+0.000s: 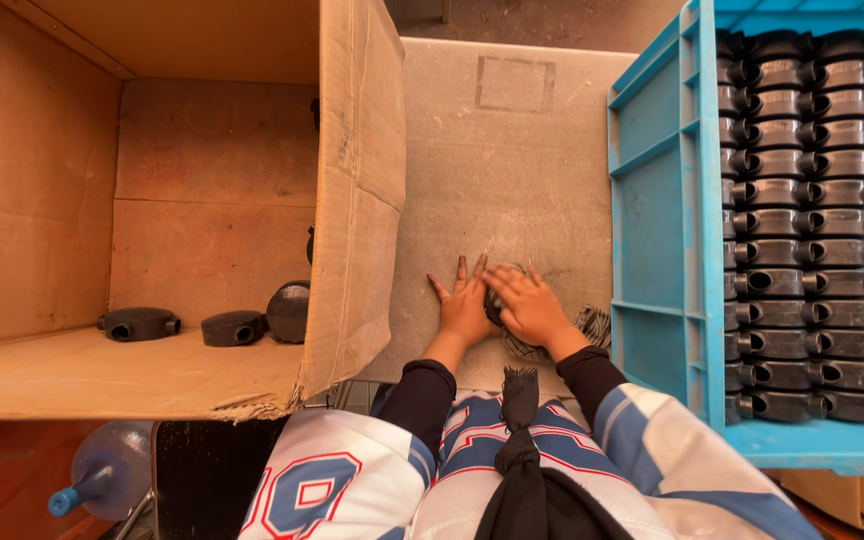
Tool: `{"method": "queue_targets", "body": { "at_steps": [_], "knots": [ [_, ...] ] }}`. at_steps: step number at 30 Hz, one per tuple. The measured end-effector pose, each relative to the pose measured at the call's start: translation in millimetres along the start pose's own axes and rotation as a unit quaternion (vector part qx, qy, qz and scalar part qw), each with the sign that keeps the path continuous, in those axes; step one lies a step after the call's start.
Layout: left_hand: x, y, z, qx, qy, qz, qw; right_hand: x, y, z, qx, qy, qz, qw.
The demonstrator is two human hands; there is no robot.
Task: The person takes black metal parts from a cardboard box, wipes them with a cloth, and places them into a blue plastic crate. The person repeats this process for several parts.
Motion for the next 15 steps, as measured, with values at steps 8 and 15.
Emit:
{"method": "queue_targets", "body": {
  "at_steps": [8,15],
  "knots": [
    [6,-39,14,-0.040,-0.013,0.090,0.995,-96,9,67,-0.159,0.318,-0.230,0.906],
    [-25,-30,8,0.048,0.075,0.100,0.991,-36,-48,63,-0.325,0.237,-0.564,0.722]
  ]
}}
Point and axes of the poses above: each hand's wrist, its own z-axis away from the middle knuckle, its own y-axis out of the palm, x = y × z, the point moved 10 cm from there along -z, towards the middle knuckle, and after that the axes turned 9 degrees about -z, right-handed, at the moved point
